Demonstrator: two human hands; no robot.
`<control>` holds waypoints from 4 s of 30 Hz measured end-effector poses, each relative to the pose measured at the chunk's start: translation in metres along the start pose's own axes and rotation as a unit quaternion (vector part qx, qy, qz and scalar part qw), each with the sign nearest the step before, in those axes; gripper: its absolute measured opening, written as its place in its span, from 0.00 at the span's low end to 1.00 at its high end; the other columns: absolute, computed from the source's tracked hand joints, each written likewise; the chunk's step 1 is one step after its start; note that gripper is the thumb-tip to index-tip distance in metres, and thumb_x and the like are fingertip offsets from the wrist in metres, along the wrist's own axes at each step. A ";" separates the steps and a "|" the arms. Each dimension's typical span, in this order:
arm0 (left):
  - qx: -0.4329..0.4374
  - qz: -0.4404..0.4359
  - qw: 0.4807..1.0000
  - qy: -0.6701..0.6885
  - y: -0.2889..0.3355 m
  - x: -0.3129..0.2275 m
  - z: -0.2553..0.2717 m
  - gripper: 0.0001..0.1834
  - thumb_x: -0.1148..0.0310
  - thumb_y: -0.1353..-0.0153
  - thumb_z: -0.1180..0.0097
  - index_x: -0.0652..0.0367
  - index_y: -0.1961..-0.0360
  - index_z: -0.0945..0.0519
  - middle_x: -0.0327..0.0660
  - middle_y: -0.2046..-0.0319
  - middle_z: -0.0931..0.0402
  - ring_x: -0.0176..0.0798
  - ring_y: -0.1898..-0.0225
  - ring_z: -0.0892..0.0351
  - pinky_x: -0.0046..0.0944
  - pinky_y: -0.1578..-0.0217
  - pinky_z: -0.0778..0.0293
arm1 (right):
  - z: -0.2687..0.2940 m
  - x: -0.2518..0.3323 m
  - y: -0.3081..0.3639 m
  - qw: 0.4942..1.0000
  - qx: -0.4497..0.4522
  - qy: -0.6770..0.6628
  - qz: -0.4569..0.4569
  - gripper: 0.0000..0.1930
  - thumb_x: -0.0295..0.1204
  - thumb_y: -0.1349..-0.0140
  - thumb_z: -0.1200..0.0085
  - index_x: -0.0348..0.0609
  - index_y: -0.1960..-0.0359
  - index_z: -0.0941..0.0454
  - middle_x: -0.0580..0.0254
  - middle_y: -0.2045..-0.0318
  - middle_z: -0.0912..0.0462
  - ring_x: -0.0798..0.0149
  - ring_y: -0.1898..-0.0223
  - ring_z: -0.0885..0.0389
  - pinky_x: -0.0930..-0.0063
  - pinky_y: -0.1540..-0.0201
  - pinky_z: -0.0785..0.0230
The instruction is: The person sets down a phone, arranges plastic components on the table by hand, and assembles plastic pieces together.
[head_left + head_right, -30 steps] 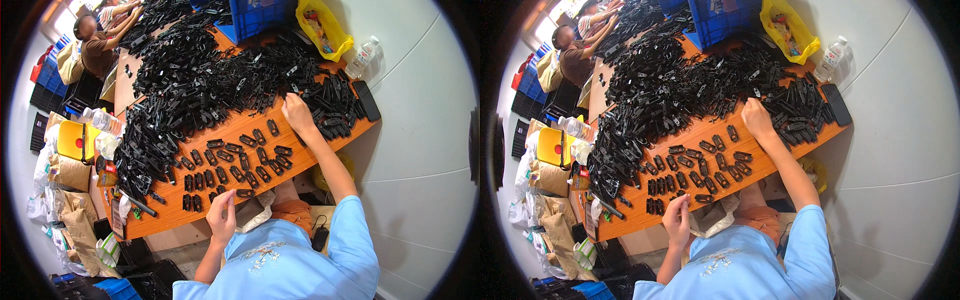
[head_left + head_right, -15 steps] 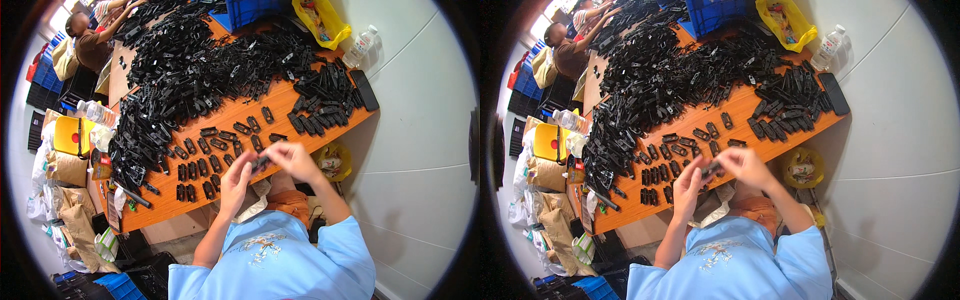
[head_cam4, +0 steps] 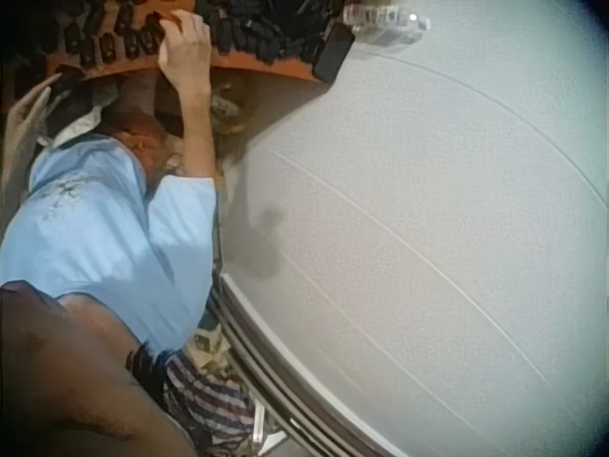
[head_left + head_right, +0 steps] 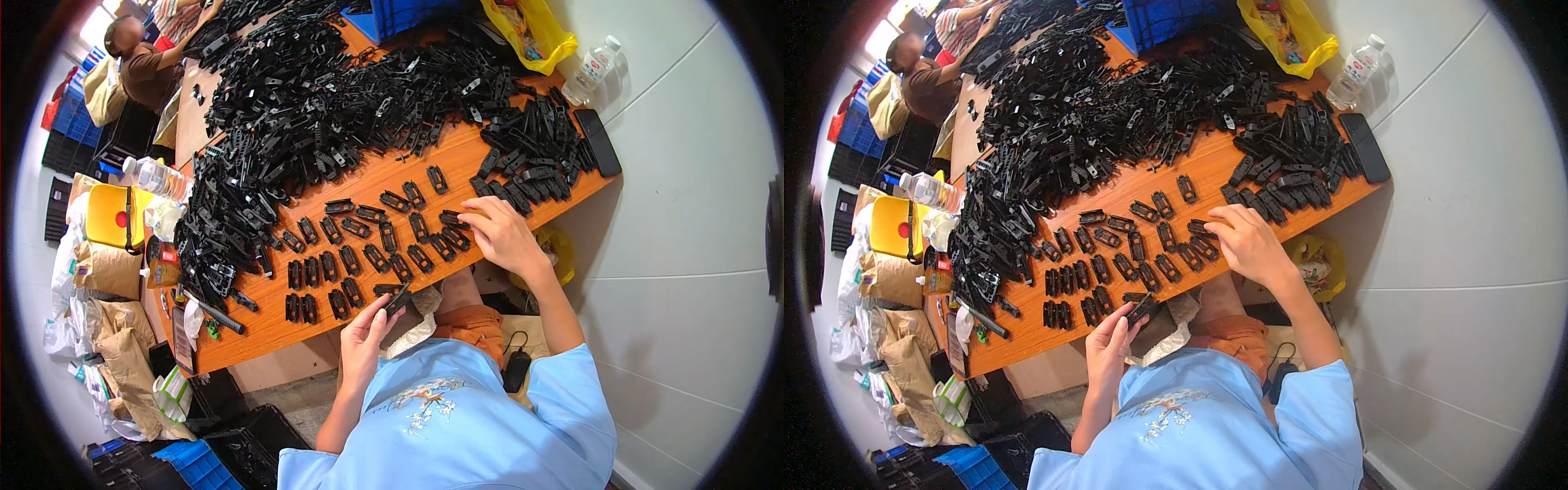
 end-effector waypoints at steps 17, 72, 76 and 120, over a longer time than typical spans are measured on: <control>0.033 -0.031 0.996 0.073 -0.018 -0.016 -0.021 0.19 0.72 0.35 0.57 0.70 0.45 0.35 0.48 0.46 0.35 0.40 0.45 0.34 0.38 0.43 0.37 | 0.020 0.044 0.012 0.920 -0.098 -0.339 -0.171 0.08 0.27 0.40 0.50 0.33 0.66 0.26 0.58 0.73 0.27 0.65 0.70 0.27 0.76 0.66 0.35; 0.033 -0.148 0.987 -0.057 0.012 -0.007 -0.006 0.16 0.83 0.43 0.50 0.69 0.52 0.29 0.47 0.52 0.29 0.36 0.50 0.29 0.34 0.48 0.35 | -0.033 0.122 0.035 0.880 -0.046 -0.441 -0.172 0.14 0.25 0.50 0.39 0.39 0.61 0.24 0.60 0.69 0.22 0.69 0.74 0.23 0.79 0.72 0.33; 0.063 -0.084 0.994 -0.039 0.011 0.001 0.004 0.15 0.80 0.43 0.49 0.69 0.53 0.28 0.45 0.54 0.28 0.35 0.52 0.28 0.34 0.50 0.34 | -0.026 0.124 0.036 0.908 -0.064 -0.395 -0.126 0.11 0.24 0.49 0.40 0.38 0.63 0.24 0.61 0.74 0.25 0.68 0.77 0.26 0.77 0.75 0.33; 0.043 -0.317 0.898 -0.302 -0.060 -0.050 -0.067 0.19 0.82 0.47 0.46 0.64 0.52 0.28 0.47 0.54 0.28 0.37 0.59 0.25 0.33 0.57 0.27 | -0.016 0.025 -0.036 0.842 0.145 -0.494 -0.162 0.09 0.27 0.45 0.46 0.34 0.66 0.23 0.58 0.71 0.19 0.73 0.71 0.23 0.79 0.65 0.29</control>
Point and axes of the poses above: each hand's wrist, its own y-axis away from the middle knuckle, its own z-axis out of the back of the hand, x = y × z, the point moved 2 cm from there along -y, towards the middle knuckle
